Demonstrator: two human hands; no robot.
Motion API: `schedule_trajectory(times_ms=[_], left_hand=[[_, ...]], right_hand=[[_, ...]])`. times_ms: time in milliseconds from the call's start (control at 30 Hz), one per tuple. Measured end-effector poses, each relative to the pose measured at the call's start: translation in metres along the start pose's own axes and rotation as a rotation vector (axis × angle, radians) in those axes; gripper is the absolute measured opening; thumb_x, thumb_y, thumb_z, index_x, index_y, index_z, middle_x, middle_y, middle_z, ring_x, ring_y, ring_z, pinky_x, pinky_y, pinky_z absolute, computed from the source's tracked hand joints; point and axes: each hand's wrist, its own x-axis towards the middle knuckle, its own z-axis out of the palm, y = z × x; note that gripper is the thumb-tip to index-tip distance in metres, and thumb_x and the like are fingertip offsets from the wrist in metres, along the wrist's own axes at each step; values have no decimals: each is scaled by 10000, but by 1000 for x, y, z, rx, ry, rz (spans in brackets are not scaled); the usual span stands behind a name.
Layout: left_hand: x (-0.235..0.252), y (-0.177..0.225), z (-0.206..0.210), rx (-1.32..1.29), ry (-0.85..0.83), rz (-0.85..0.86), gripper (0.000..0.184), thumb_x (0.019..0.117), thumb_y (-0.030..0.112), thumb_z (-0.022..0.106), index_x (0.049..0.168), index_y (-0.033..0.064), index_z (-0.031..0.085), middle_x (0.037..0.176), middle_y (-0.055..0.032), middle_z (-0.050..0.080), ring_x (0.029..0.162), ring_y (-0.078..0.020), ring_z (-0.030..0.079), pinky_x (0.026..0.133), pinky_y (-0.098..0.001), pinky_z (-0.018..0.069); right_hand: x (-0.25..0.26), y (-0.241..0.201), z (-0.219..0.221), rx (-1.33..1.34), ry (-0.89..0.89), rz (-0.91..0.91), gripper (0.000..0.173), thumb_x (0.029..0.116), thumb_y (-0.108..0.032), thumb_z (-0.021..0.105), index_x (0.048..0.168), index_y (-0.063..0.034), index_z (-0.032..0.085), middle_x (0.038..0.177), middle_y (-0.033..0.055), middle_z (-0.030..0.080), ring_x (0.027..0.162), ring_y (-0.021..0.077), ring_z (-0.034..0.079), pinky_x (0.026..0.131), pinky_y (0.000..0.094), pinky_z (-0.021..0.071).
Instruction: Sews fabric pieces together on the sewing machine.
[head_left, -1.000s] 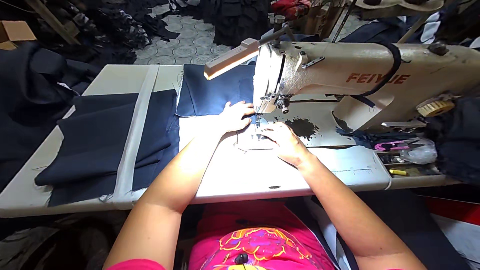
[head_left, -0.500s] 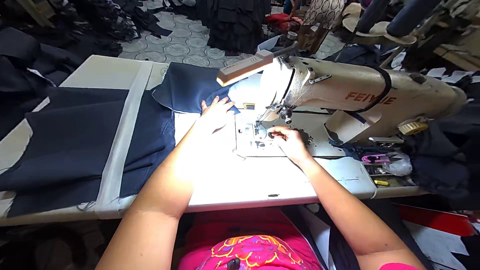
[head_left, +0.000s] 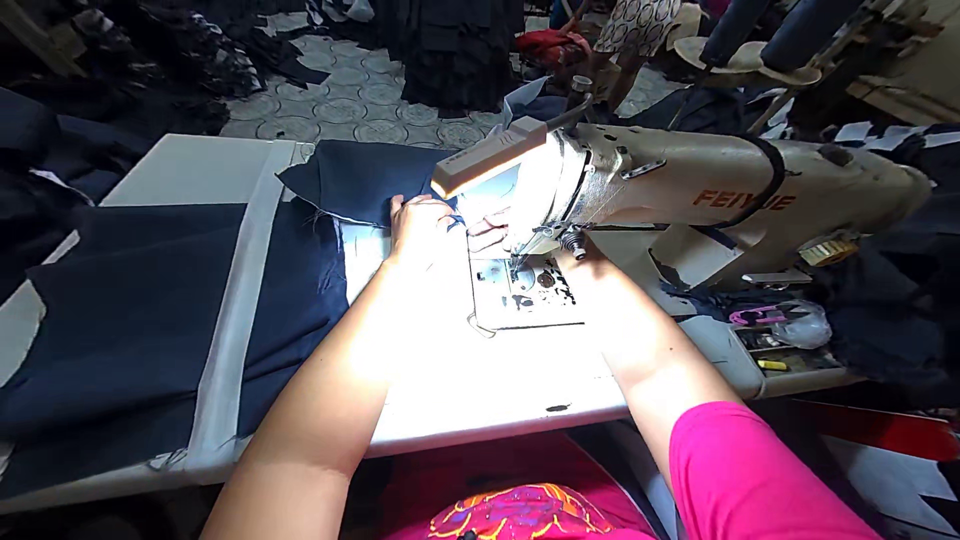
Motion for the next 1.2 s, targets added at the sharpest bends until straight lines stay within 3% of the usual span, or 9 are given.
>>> schedule_trajectory(times_ms=[200, 267, 367, 433, 500, 700, 867, 967, 1200], left_hand=[[-3, 20, -8, -8, -334, 196, 185, 989, 93, 627, 1030, 14, 790, 1197, -174, 739, 1325, -430, 565, 1155, -734, 220], [-4, 40, -21, -102, -502, 333, 167, 950, 115, 677, 879, 9, 785, 917, -154, 751, 970, -324, 704, 918, -579, 491], [-6, 75, -53, -477, -839, 397, 253, 901, 119, 703, 649, 95, 692, 620, 58, 621, 581, -5, 531, 555, -235, 404], [-8, 85, -71, -613, -968, 375, 203, 930, 112, 649, 743, 93, 726, 715, 73, 686, 649, 43, 588, 589, -165, 461], [-7, 71, -81, -437, -897, 340, 241, 989, 177, 611, 1123, 50, 767, 1134, -40, 755, 1067, -75, 685, 965, -281, 537], [-67, 24, -55, 386, -667, -272, 673, 1072, 545, 386, 1645, 215, 261, 1688, -259, 155, 1510, -561, 183, 1136, -757, 231], [-128, 150, -85, 634, -961, -584, 690, 1104, 475, 297, 1363, -137, 483, 1300, -361, 573, 1229, -504, 581, 950, -632, 490], [-132, 180, -102, 633, -1177, -455, 554, 1111, 387, 331, 1052, -52, 664, 1140, -260, 671, 1154, -436, 639, 889, -612, 512], [-78, 156, -56, 58, -670, -103, 302, 1056, 212, 526, 1009, -8, 728, 909, -177, 697, 910, -332, 678, 837, -544, 527]], right_hand=[[21, 8, -9, 337, -157, 139, 270, 1057, -8, 491, 1258, 131, 604, 1235, 261, 653, 1166, 261, 628, 1055, 368, 451], [41, 14, -5, 593, -340, 231, 206, 1057, -16, 431, 915, -50, 577, 733, 12, 580, 611, 18, 518, 606, 145, 452], [39, 39, -7, 844, -563, 175, 316, 1088, -119, 291, 833, -143, 476, 546, -95, 418, 396, -29, 305, 388, 129, 261], [18, 51, -4, 578, -311, 96, 253, 1097, -193, 416, 1067, -51, 622, 628, -23, 491, 475, 43, 386, 448, 220, 337], [-20, 45, 3, 357, -62, 10, 308, 1076, -196, 498, 1176, 32, 678, 944, 189, 692, 834, 285, 665, 779, 501, 547], [-113, -11, 65, 257, 144, -770, 424, 1068, -309, 438, 1365, -116, 671, 1448, 128, 610, 1405, 291, 519, 1174, 504, 388], [-142, -17, 75, 250, 33, -832, 388, 1056, -309, 487, 1276, -75, 703, 1232, 141, 702, 1227, 305, 638, 1051, 480, 497], [-165, -17, 77, 253, 67, -809, 360, 1025, -304, 544, 1274, -110, 716, 1178, 126, 695, 1190, 318, 634, 975, 569, 504], [-198, -42, 96, 156, 92, -925, 457, 918, -339, 722, 1296, -84, 693, 1418, 161, 624, 1356, 344, 565, 1125, 576, 437]])
